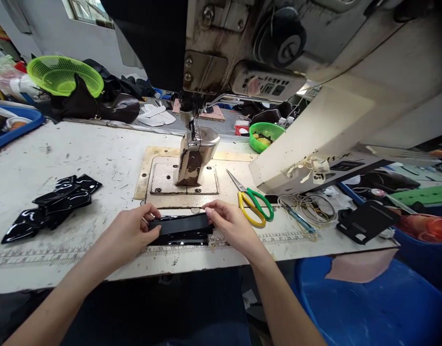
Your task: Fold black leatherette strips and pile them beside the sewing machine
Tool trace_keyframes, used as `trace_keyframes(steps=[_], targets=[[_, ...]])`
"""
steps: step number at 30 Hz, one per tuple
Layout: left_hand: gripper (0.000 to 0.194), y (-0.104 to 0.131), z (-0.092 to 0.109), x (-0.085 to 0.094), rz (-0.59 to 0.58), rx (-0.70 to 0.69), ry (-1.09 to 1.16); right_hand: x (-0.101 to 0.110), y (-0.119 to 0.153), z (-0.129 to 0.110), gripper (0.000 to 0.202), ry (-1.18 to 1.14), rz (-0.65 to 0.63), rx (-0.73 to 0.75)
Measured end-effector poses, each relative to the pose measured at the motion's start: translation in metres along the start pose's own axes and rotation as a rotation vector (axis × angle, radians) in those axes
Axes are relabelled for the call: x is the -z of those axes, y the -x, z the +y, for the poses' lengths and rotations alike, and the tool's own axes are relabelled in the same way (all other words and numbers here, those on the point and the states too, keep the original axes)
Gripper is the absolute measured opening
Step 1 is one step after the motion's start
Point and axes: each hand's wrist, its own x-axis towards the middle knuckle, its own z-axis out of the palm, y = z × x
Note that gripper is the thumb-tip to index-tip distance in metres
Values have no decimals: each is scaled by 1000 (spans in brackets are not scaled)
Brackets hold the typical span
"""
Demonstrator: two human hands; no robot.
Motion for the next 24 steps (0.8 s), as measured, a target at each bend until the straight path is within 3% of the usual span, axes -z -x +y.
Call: trace_keyframes(steps=[5,8,11,17,24], targets=[[29,14,7,-21,294,-70,-118,-21,13,-3,10,166,153,31],[23,23,10,-42,507,-157,-188,-42,20,-5,23,314,275,96],[18,25,12,-61,631,-297,-266,-62,23,-5,32,421,348,183],[29,22,15,-78,707,-501,-399,-81,27,-3,40,486,380,374],[40,25,0,-69,708,-682,-532,-61,26,4,34,400,402,566]])
